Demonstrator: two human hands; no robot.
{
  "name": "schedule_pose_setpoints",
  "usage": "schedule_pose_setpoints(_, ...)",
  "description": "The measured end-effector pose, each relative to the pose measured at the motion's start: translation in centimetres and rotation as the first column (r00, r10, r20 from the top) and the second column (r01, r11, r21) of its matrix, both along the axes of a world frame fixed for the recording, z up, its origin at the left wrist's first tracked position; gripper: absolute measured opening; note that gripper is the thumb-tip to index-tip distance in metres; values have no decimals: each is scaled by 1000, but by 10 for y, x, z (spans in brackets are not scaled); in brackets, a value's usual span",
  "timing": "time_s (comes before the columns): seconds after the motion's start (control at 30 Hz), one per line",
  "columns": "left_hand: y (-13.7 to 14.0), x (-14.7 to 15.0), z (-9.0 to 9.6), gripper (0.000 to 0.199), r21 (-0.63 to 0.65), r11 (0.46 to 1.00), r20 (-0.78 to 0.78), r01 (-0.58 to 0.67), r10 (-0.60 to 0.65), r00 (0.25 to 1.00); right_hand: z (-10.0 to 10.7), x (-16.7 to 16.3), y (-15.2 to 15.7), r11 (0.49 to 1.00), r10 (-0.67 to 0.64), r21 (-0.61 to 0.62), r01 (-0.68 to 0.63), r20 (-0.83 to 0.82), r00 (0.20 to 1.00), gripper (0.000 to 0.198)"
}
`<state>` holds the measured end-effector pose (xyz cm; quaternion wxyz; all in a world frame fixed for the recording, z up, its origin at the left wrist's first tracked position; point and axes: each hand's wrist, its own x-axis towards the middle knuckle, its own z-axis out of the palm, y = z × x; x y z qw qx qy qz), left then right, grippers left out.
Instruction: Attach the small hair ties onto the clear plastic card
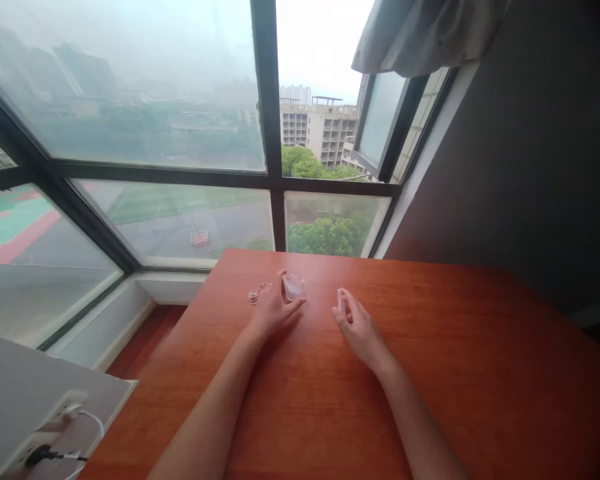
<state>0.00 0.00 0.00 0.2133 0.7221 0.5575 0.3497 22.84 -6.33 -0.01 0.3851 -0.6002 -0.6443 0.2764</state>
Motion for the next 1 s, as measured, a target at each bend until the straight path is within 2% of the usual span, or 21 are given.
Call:
schedule_pose_setpoints(0.07, -1, 0, 0, 73, 84, 996, -105, -6, 15, 994, -1, 0, 0, 1000, -2, -1, 2, -18, 1000, 60)
schedule_pose_setpoints(0.17, -1, -8, 6, 52, 141, 990, -223, 30, 2, 975, 0, -1, 1, 1000, -8, 3, 9, -43, 999, 59)
schedule_pose_setpoints(0.27, 0, -19, 13, 32, 83, 996, -292, 29, -3, 957, 1, -3, 0, 1000, -23, -6, 23, -102, 995, 58)
schedule_pose_setpoints(0.4, 3, -27, 15, 21, 2, 1000, -323, 16, -15, 946, 0, -5, 1, 997, -56, -71, 41, -224, 973, 63)
schedule_pose_setpoints(0.6, -3, -21, 22, 22, -30, 997, -332, 65, -71, 941, 0, -7, 4, 992, -88, -116, 49, -360, 929, 62)
schedule_pose_setpoints(0.77, -7, -19, 19, 55, -63, 989, -278, 131, -143, 950, -1, -8, 5, 988, -105, -148, 45, -426, 899, 65)
schedule_pose_setpoints(0.9, -4, -26, 16, 52, -53, 991, -259, 120, -129, 957, -2, -8, 4, 990, -97, -138, 40, -438, 894, 61)
schedule_pose_setpoints(1.0, -3, -35, 22, 48, -59, 981, -258, 185, -194, 947, -2, -7, 4, 990, -90, -138, 34, -423, 902, 60)
